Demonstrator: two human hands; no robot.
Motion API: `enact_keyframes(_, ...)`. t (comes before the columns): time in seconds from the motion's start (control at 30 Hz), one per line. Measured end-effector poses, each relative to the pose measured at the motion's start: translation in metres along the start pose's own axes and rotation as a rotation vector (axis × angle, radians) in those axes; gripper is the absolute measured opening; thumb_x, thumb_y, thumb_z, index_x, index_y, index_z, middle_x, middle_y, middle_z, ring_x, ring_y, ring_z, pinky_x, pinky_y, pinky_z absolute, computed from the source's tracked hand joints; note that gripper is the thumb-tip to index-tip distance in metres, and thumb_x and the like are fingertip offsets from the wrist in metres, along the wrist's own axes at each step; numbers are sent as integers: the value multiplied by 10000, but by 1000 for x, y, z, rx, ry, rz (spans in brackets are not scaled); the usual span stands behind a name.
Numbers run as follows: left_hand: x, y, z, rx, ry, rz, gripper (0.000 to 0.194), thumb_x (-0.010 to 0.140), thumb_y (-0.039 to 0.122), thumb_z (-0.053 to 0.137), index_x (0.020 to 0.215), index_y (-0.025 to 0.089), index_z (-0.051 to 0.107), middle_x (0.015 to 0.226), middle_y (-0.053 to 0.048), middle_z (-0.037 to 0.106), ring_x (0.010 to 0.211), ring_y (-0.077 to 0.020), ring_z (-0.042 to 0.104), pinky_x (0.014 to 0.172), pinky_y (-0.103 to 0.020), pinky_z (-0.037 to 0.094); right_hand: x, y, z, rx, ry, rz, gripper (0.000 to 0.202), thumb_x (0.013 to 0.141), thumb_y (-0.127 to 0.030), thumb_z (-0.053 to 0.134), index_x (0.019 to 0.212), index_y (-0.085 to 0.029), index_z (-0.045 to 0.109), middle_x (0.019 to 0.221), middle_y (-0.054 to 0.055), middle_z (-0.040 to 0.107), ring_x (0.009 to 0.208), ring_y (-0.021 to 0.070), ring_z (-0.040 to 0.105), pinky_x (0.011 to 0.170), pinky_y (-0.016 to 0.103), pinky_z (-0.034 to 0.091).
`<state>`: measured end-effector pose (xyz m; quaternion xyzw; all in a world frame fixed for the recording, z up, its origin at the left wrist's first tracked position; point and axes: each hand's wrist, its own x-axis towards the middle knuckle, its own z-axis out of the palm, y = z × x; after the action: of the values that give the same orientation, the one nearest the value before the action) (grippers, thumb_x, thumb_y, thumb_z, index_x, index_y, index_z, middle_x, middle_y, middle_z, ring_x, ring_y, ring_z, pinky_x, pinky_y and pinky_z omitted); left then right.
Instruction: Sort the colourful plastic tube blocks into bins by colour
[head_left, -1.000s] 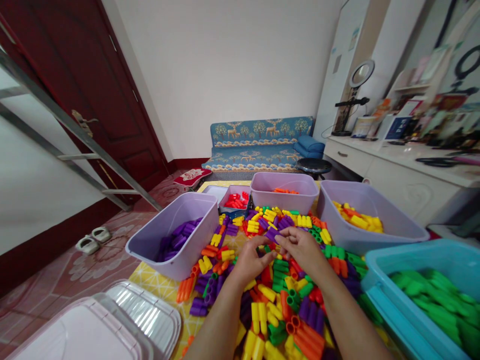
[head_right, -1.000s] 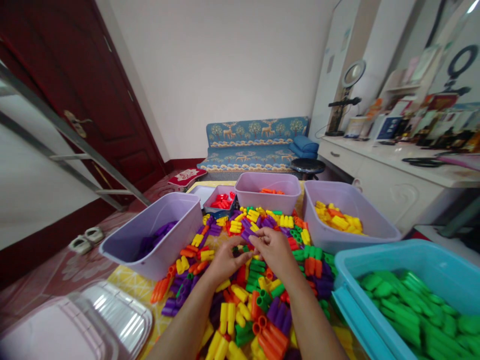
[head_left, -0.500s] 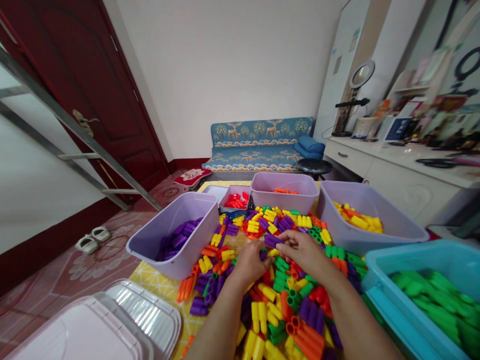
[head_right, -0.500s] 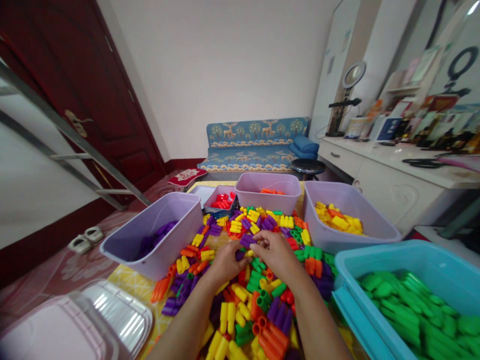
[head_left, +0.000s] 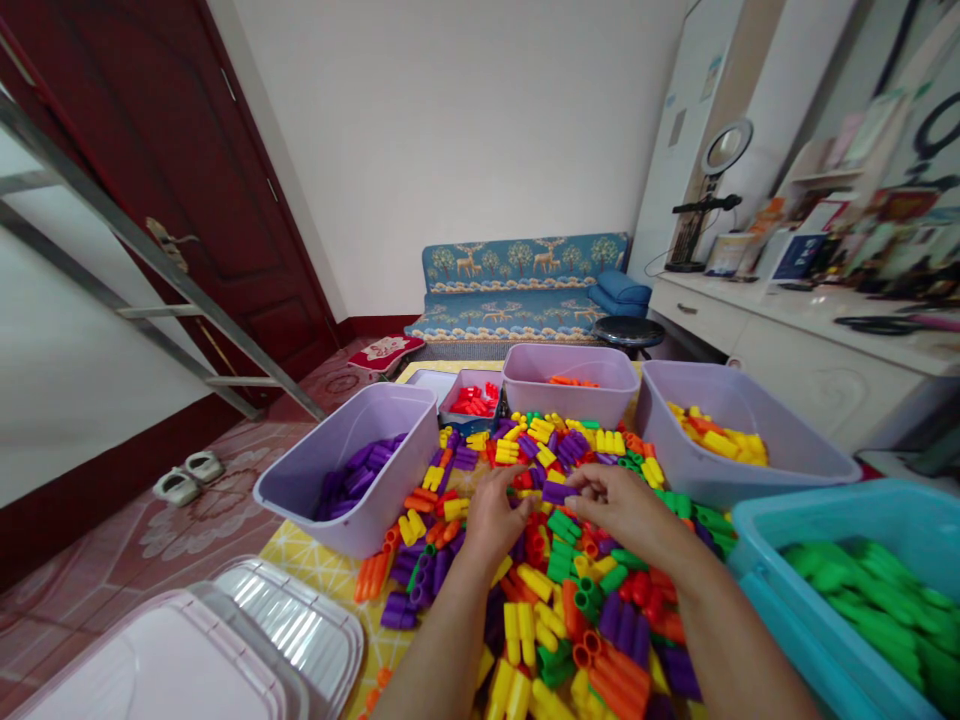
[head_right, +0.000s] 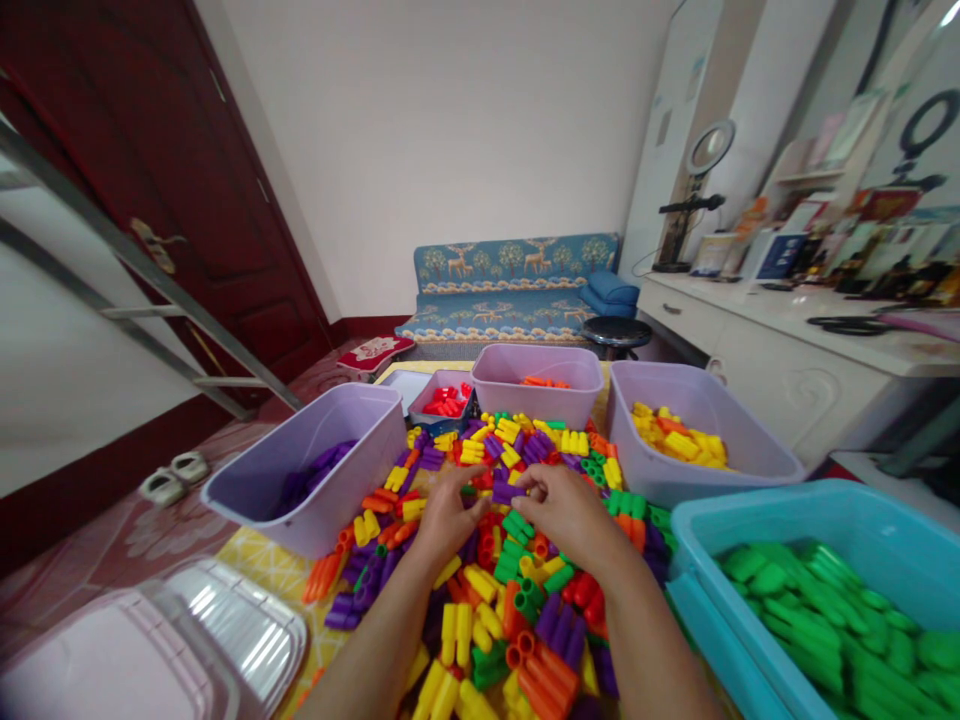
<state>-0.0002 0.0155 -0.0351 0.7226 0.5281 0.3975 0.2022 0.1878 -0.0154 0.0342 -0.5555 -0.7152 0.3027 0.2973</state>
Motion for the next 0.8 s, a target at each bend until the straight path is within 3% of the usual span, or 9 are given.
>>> enact_keyframes(0.17, 1, -3, 3, -17, -57, -80, 274, 757, 234, 605, 1010, 183, 696, 859, -49, 715, 812, -200, 649, 764, -328, 487, 9, 13, 10, -44, 141, 50, 158, 739, -280, 571, 840, -181, 643, 648, 6, 625, 586, 155, 575, 533, 250, 402)
enact_keyframes(0.27, 2, -2, 3, -17, -55, -86, 263, 765, 261, 594, 989, 178, 705, 808, -43, 712, 755, -192, 648, 703, -303, 481, 11, 17, 12, -45, 205, 78, 349, 731, -254, 584, 1064, -151, 594, 786, 40, 666, 663, 168, 609, 617, 276, 458)
enact_keyframes(0.33, 2, -1, 2, -12, -62, -90, 255, 762, 257, 591, 971, 175, 711, 790, -42, 711, 735, -189, 647, 687, -295, 477, 9, 11, 9, -27, 184, 95, 486, 710, -273, 627, 1172, -143, 548, 905, 71, 677, 711, 180, 625, 663, 298, 481)
enact_keyframes(0.4, 2, 2, 0, -9, -69, -92, 251, 760, 247, 588, 965, 175, 714, 786, -41, 713, 727, -186, 647, 685, -291, 475, 1, -4, 5, -3, 115, 84, 473, 695, -302, 661, 1142, -168, 586, 988, 85, 675, 757, 192, 635, 693, 311, 491)
enact_keyframes(0.53, 2, 6, -3, -19, -82, -93, 255, 768, 236, 582, 974, 164, 713, 817, -52, 723, 749, -192, 654, 698, -294, 479, -28, -44, 2, 38, -144, -91, 228, 720, -271, 648, 943, -243, 687, 960, 29, 690, 887, 203, 627, 795, 306, 479)
enact_keyframes(0.6, 3, 6, -4, -46, -73, -100, 250, 779, 259, 583, 965, 158, 716, 839, -60, 726, 767, -200, 656, 712, -303, 482, -47, -58, 7, -20, -291, -139, 275, 695, -263, 683, 970, -251, 686, 1005, 20, 681, 943, 211, 613, 847, 320, 465)
enact_keyframes(0.7, 5, 7, -8, -180, -45, -104, 266, 817, 295, 557, 970, 143, 712, 892, -73, 727, 816, -203, 658, 748, -306, 491, -75, -63, 27, -118, -344, -301, 368, 678, -360, 739, 1028, -273, 665, 1105, 20, 654, 1041, 226, 572, 912, 352, 448)
enact_keyframes(0.77, 7, 9, -12, -300, -36, -106, 290, 843, 309, 531, 994, 130, 702, 945, -86, 723, 871, -204, 658, 782, -304, 494, -93, -58, 47, -183, -408, -569, 294, 804, -377, 633, 1093, -325, 631, 1202, -8, 624, 1118, 204, 541, 984, 369, 409)
enact_keyframes(0.8, 8, 12, -15, -346, -37, -100, 303, 854, 319, 522, 1013, 129, 696, 976, -91, 719, 906, -207, 655, 806, -305, 492, -101, -54, 59, -227, -368, -645, 217, 873, -362, 550, 1074, -360, 632, 1221, -33, 619, 1142, 190, 535, 1009, 377, 392)
